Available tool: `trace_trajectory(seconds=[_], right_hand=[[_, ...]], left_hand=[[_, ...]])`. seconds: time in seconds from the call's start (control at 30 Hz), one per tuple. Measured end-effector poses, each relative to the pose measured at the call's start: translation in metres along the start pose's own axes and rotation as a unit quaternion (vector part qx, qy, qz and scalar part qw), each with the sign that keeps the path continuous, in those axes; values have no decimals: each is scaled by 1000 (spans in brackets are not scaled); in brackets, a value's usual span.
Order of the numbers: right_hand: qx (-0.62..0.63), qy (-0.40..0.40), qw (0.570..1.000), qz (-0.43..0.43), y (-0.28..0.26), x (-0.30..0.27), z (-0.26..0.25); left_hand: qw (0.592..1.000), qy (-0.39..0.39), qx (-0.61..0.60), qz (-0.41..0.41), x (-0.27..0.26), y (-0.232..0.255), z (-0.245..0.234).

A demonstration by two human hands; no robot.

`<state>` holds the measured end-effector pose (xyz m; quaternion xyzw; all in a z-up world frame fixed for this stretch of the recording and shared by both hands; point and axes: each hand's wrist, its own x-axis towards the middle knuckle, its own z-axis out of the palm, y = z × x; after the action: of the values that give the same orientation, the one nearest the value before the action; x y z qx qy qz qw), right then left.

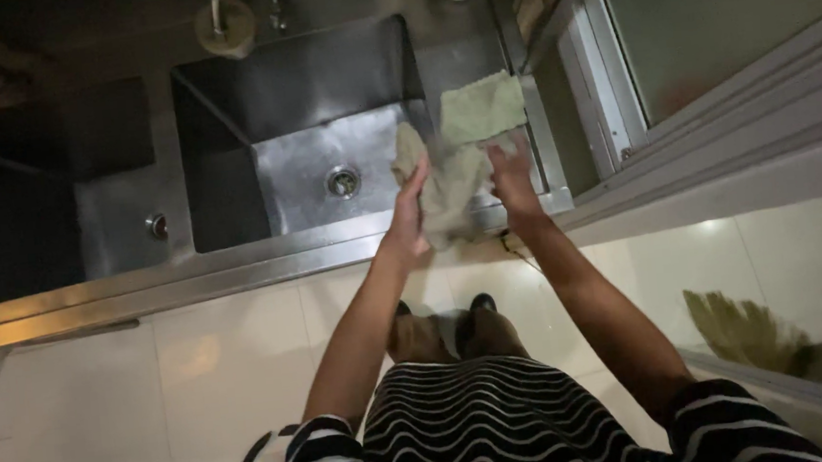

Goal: Folding and stacking different cleaning cloths near a kitchen sink.

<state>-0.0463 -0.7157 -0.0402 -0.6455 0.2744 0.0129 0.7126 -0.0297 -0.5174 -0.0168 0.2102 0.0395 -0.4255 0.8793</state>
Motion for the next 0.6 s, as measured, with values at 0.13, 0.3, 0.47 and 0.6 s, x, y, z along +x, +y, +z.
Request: trace_trajectory(seconds=[0.13,0.3,0.47,0.6], right_hand=[[-184,61,978,-81,116,72,-34],[110,-283,898,-317,-11,-12,-9],[-291,-134,751,-578,-37,-15,-21],[69,-249,936,-241,-32,18,-40]], left_hand=[[997,-36,53,44,19,-18,-30],[983,4,182,8,-2,-5,8],[933,58,336,119,-3,12,-21],[881,186,363,239,-11,49,-46]])
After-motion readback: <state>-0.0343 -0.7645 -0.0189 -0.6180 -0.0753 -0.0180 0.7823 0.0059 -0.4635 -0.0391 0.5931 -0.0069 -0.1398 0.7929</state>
